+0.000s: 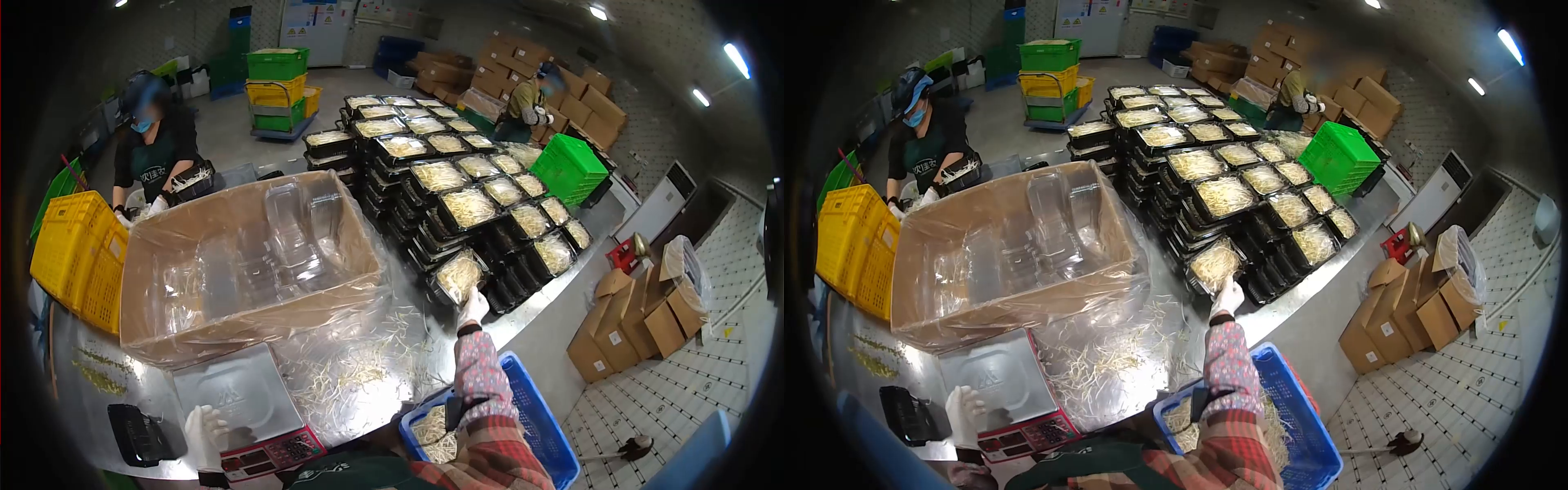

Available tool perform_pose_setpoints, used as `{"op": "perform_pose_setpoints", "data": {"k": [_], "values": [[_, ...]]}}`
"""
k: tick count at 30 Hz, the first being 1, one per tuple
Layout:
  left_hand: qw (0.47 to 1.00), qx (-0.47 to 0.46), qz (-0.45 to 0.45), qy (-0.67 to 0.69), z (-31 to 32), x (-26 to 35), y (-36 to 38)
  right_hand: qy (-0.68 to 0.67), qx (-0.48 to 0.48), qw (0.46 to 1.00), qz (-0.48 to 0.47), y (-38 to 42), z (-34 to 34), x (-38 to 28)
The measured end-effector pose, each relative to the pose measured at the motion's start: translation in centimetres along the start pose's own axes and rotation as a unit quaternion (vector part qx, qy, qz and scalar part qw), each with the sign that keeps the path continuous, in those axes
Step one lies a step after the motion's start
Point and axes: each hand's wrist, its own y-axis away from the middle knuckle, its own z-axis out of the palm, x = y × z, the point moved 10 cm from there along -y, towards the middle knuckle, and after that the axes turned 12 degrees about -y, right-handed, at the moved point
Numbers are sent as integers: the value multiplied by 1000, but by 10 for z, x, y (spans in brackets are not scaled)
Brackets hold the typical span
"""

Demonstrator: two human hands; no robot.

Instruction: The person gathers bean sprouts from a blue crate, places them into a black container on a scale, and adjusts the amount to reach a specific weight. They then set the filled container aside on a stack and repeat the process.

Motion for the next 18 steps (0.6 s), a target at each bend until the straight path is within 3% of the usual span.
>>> {"op": "perform_pose_setpoints", "data": {"k": [2,4,5,8,10,12,14,15,17,18], "values": [[1000,15,2,-22,-15,-5,-2,145,16,984,102,-20,1,22],[994,70,58,-65,-46,-4,-7,133,137,979,67,-29,-10,27],[989,101,65,-88,-68,-7,-9,142,75,979,126,-38,-5,41],[945,253,72,-195,-160,-14,-7,105,73,986,105,-32,0,38],[804,384,190,-412,-238,-19,-12,60,68,985,146,-16,2,41],[658,471,141,-570,-278,-14,4,21,50,983,176,4,1,40],[556,492,103,-662,-297,-22,6,18,41,981,188,20,-8,44],[556,498,105,-657,-304,-25,5,28,35,979,199,26,-16,51],[615,324,-57,-717,-312,-63,-24,50,31,971,232,44,-23,59],[615,329,-14,-716,-312,-67,-28,42,25,968,246,55,-20,58]]}}
